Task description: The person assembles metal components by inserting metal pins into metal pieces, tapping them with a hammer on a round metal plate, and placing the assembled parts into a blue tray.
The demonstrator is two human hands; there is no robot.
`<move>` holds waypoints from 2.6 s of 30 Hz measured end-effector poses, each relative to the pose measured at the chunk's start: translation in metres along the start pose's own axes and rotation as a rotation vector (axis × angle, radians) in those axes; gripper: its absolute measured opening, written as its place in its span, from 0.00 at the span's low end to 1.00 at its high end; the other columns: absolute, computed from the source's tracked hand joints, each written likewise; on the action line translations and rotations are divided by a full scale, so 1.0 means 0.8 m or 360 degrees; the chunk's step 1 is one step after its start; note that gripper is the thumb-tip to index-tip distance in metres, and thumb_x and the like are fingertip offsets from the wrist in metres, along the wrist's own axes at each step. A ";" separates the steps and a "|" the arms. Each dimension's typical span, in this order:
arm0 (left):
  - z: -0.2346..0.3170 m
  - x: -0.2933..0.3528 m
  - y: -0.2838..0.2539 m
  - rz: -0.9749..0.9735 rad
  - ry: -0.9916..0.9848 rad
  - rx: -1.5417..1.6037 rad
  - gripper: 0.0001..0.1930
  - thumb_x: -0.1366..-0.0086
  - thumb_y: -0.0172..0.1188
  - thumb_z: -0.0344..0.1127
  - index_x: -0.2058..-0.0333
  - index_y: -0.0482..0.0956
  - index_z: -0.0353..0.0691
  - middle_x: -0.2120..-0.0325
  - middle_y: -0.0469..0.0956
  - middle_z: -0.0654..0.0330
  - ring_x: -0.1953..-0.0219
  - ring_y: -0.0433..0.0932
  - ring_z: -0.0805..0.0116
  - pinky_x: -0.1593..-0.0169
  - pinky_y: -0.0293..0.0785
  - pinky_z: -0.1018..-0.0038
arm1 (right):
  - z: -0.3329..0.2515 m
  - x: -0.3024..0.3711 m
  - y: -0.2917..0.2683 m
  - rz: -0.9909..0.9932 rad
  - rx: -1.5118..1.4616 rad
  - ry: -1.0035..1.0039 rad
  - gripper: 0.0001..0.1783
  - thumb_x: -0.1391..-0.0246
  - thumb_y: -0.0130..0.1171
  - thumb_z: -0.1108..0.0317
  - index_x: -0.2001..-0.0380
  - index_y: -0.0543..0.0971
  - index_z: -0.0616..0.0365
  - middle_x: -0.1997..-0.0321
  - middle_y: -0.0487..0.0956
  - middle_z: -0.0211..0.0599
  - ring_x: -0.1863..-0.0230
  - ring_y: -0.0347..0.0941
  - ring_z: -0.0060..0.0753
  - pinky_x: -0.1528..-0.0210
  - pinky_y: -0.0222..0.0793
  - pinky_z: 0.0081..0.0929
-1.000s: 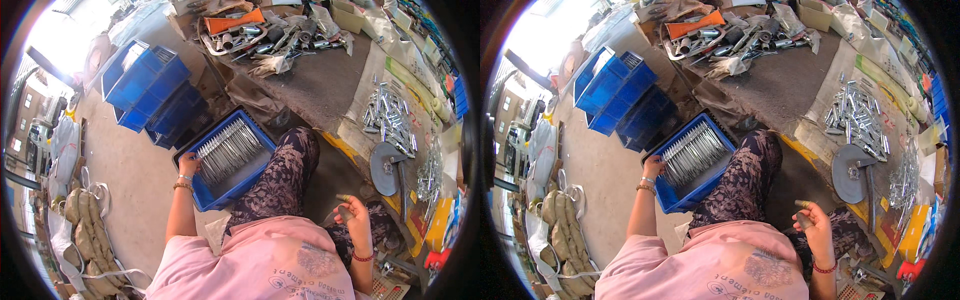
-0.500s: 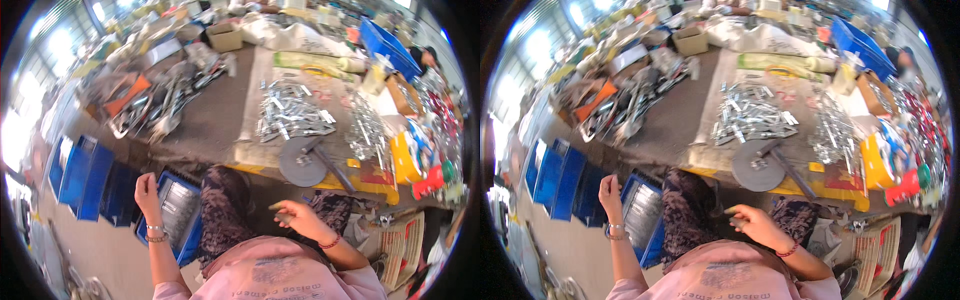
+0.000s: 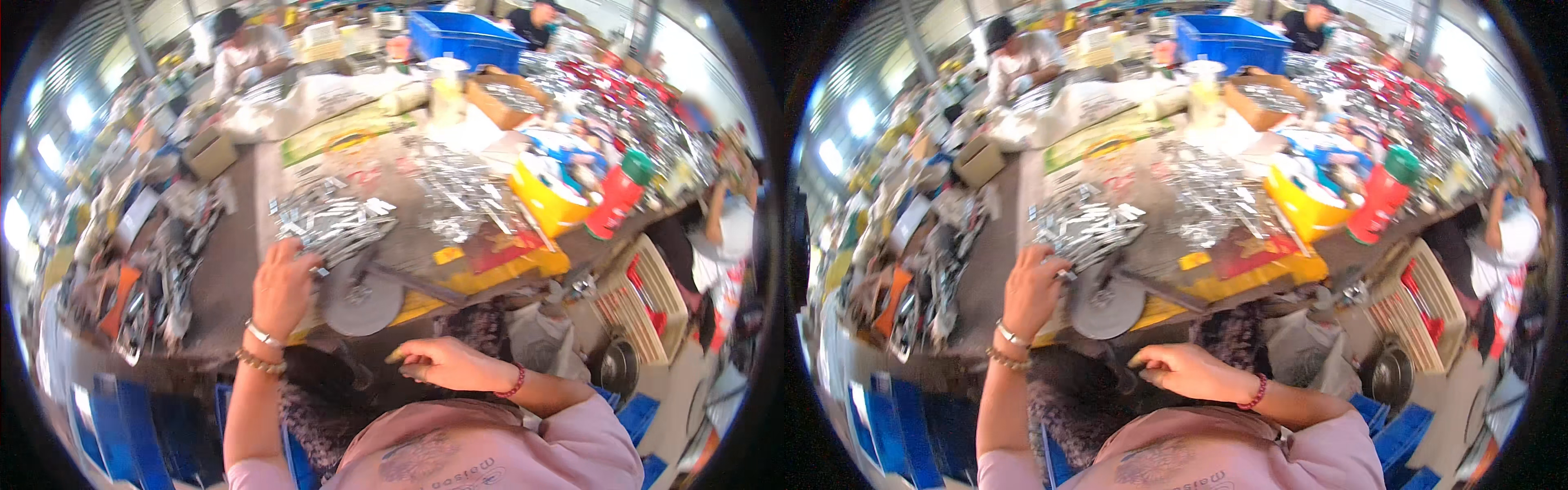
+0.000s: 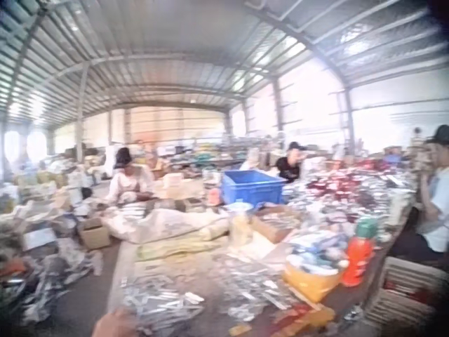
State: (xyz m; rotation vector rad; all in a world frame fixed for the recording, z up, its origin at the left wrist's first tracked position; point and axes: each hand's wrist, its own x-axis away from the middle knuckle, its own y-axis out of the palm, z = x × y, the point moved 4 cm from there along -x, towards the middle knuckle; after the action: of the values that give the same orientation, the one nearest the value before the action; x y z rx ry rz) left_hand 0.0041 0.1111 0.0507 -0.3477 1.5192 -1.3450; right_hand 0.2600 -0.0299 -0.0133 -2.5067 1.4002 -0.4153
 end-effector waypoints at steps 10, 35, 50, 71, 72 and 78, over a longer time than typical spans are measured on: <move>0.001 -0.004 -0.015 0.0127 -0.0122 0.0380 0.11 0.40 0.69 0.21 0.59 0.84 0.39 0.62 0.82 0.56 0.63 0.81 0.56 0.57 0.79 0.62 | -0.033 0.038 -0.140 0.1005 0.0687 -0.0568 0.13 0.40 0.67 0.73 0.51 0.85 0.55 0.57 0.85 0.45 0.57 0.86 0.51 0.55 0.82 0.43; 0.051 0.093 0.010 0.0155 -0.0608 0.1014 0.08 0.34 0.71 0.19 0.58 0.86 0.33 0.63 0.84 0.58 0.64 0.82 0.67 0.60 0.78 0.72 | 0.015 -0.036 -0.224 0.1561 0.1256 -0.0143 0.18 0.42 0.65 0.74 0.48 0.78 0.59 0.58 0.85 0.51 0.56 0.85 0.59 0.58 0.80 0.53; 0.076 0.083 -0.009 0.0121 -0.0480 0.0680 0.07 0.40 0.77 0.27 0.62 0.92 0.39 0.68 0.82 0.57 0.62 0.81 0.56 0.57 0.77 0.63 | -0.061 -0.062 -0.060 0.0575 0.1127 -0.0803 0.05 0.44 0.67 0.74 0.65 0.82 0.53 0.61 0.76 0.38 0.61 0.83 0.48 0.62 0.80 0.45; 0.072 0.083 -0.003 0.0099 -0.0449 0.0784 0.09 0.41 0.76 0.22 0.61 0.90 0.36 0.67 0.82 0.57 0.65 0.81 0.60 0.61 0.76 0.67 | -0.066 -0.069 -0.060 0.0546 0.1244 -0.0967 0.09 0.49 0.71 0.74 0.64 0.83 0.52 0.61 0.75 0.34 0.60 0.82 0.41 0.62 0.80 0.40; 0.073 0.084 -0.003 0.0097 -0.0447 0.0785 0.09 0.41 0.76 0.22 0.61 0.90 0.36 0.67 0.82 0.57 0.65 0.81 0.60 0.61 0.76 0.67 | -0.066 -0.069 -0.060 0.0548 0.1244 -0.0965 0.09 0.49 0.71 0.74 0.64 0.83 0.52 0.61 0.75 0.34 0.60 0.82 0.41 0.62 0.80 0.40; 0.077 0.085 0.000 0.0131 -0.0429 0.0828 0.10 0.42 0.77 0.20 0.62 0.90 0.36 0.67 0.81 0.57 0.64 0.82 0.59 0.60 0.77 0.68 | -0.057 -0.083 -0.056 0.0503 0.1164 -0.0955 0.06 0.46 0.66 0.75 0.65 0.83 0.51 0.63 0.73 0.36 0.61 0.82 0.42 0.62 0.79 0.40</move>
State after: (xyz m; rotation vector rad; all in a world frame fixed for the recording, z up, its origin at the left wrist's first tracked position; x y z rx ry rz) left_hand 0.0254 0.0250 0.0269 -0.1255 0.9104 -1.5016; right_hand 0.2457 0.0471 0.0362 -1.5976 1.0970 -0.0658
